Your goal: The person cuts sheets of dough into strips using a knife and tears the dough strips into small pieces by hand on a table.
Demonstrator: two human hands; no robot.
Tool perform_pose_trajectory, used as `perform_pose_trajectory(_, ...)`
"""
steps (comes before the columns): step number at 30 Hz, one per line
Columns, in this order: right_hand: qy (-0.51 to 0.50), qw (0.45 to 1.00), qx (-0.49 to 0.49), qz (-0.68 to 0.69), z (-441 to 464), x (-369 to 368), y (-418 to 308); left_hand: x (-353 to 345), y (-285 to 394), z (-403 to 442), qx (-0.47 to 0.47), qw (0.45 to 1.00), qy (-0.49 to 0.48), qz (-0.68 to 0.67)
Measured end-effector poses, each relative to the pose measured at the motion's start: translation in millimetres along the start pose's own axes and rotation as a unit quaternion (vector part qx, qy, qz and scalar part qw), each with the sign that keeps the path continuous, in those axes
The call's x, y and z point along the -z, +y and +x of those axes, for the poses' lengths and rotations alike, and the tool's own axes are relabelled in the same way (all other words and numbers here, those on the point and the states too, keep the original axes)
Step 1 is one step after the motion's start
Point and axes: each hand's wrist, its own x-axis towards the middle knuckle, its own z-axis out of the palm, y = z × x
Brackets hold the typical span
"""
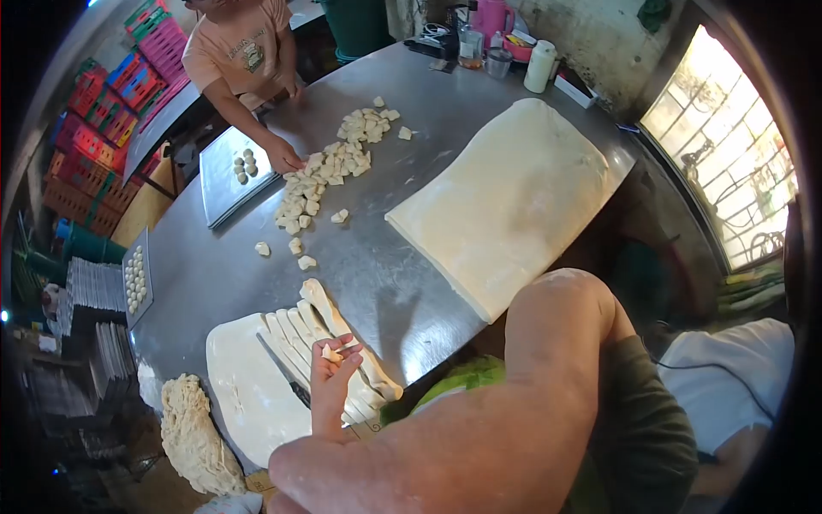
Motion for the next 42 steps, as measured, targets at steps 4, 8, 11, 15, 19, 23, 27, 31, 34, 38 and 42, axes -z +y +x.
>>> perform_pose_trajectory(4,-0.009,0.999,-0.040,0.003,13,-22,10,7,26,3,-0.023,0.999,-0.008,-0.029)
perform_pose_trajectory(8,-0.060,0.983,-0.168,0.041,14,-73,44,25,45,9,-0.060,0.988,0.035,-0.140)
perform_pose_trajectory(11,-0.027,0.949,-0.311,0.033,-41,-213,110,38,57,19,-0.093,0.948,0.051,-0.300)
perform_pose_trajectory(15,-0.032,0.897,-0.399,0.190,-110,-344,134,72,67,12,0.052,0.777,-0.060,-0.625)
perform_pose_trajectory(19,-0.201,0.743,-0.597,0.228,-129,-392,214,112,41,-16,0.065,0.942,-0.111,-0.311)
perform_pose_trajectory(23,-0.255,0.737,-0.625,0.042,-169,-417,243,119,28,-35,0.026,0.984,-0.071,-0.162)
perform_pose_trajectory(27,-0.257,0.726,-0.637,-0.035,-210,-449,237,121,16,-47,0.032,0.990,-0.037,-0.134)
perform_pose_trajectory(31,-0.169,0.690,-0.703,-0.022,-223,-438,223,109,7,-43,0.048,0.994,-0.001,-0.093)
perform_pose_trajectory(34,-0.109,0.725,-0.677,0.065,-243,-417,198,93,-13,-35,0.040,0.999,0.026,0.001)
perform_pose_trajectory(38,-0.016,0.824,-0.518,0.230,-208,-307,122,66,-50,-10,-0.068,0.952,0.078,0.287)
perform_pose_trajectory(42,0.136,0.896,-0.368,0.207,-164,-131,55,24,-76,-7,-0.159,0.774,0.115,0.602)
